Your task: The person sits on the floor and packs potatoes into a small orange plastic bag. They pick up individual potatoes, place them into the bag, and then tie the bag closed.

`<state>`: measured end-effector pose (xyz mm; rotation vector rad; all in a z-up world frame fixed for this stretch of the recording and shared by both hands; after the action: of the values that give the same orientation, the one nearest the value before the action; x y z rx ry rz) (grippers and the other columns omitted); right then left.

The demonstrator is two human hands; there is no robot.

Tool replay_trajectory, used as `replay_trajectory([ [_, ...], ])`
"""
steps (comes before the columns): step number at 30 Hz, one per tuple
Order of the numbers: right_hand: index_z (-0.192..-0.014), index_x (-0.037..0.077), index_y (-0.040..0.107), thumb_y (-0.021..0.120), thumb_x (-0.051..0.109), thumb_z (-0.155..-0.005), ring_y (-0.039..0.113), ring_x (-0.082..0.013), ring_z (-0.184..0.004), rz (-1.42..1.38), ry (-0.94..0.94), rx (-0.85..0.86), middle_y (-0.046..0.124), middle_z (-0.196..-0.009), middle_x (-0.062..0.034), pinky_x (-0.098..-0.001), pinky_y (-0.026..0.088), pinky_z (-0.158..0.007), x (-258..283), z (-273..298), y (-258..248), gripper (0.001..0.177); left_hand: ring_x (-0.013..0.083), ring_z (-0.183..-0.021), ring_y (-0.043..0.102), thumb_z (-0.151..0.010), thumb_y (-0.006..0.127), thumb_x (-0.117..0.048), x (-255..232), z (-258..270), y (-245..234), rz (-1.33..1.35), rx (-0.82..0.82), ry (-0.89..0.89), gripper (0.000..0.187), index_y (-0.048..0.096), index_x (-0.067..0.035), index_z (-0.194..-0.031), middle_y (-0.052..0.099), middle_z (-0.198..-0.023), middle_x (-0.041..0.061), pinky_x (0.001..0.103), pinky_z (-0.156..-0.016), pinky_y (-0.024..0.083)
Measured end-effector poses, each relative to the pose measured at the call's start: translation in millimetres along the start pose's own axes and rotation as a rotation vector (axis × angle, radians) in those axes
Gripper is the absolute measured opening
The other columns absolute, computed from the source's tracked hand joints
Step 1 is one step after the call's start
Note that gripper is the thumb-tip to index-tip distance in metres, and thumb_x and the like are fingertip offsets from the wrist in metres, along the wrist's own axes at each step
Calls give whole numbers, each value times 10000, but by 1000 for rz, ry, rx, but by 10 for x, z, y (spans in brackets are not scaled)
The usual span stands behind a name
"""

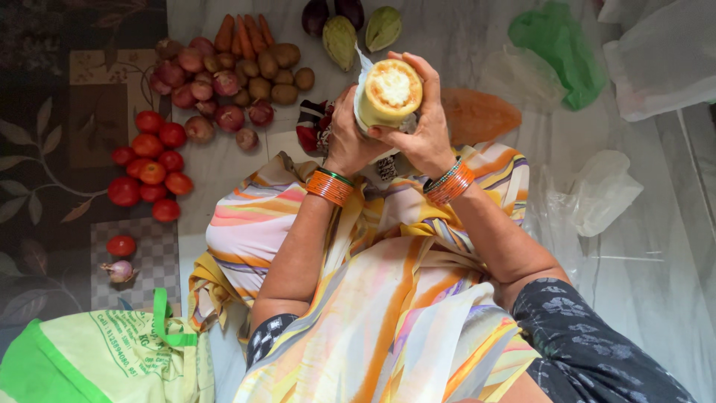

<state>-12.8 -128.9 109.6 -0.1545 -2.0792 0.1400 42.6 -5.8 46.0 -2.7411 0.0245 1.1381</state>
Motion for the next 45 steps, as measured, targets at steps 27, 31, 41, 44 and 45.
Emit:
replay_trajectory([
  [27, -1157, 21, 561, 583, -161, -865, 624, -193, -1224, -17, -99, -106, 641, -1278, -120, -296, 480, -1071, -44, 41, -430, 345, 186, -1244, 635, -715, 958, -68, 618, 244, 260, 629, 118, -408, 802, 545, -25, -1402, 658, -1331, 64, 354, -1114, 521],
  [31, -1384, 76, 502, 697, 23, -853, 505, -222, -1415, 19, 2, -47, 538, -1482, -117, -347, 391, -1199, -243, 99, -530, 568, 170, -1245, 614, -681, 975, -80, 544, 204, 206, 485, 77, -250, 864, 502, -51, -1403, 631, -1328, 48, 339, -1114, 511],
  [41, -1493, 15, 484, 975, 104, -669, 556, -223, -1321, 12, 393, 339, 593, -1438, -117, -410, 499, -1136, -1324, 425, -204, 963, 185, -1271, 622, -691, 994, -153, 424, 218, 250, 557, 100, -284, 946, 452, -30, -1457, 627, -1369, 82, 363, -1124, 527],
  [44, -1468, 21, 523, 948, 24, -679, 599, -199, -1272, -109, 440, 330, 631, -1396, -89, -390, 536, -1098, -1490, 495, -147, 896, 196, -1274, 629, -683, 1009, -190, 293, 163, 154, 385, 153, -231, 1008, 423, -19, -1485, 628, -1376, 94, 365, -1113, 531],
  [45, -1467, 29, 512, 937, -4, -672, 595, -191, -1269, -121, 422, 349, 622, -1397, -75, -382, 524, -1093, -1499, 525, -122, 902, 201, -1271, 631, -668, 1017, -203, 270, 146, 99, 300, 173, -210, 1038, 415, -13, -1492, 630, -1376, 100, 367, -1103, 531],
])
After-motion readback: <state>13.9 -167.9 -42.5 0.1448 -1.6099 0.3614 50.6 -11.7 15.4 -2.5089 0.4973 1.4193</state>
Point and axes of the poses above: each hand's wrist, its own z-axis away from the middle knuckle, its own y-axis out of the palm, x = y × z, the point moved 6 cm from there along -z, towards the middle knuckle
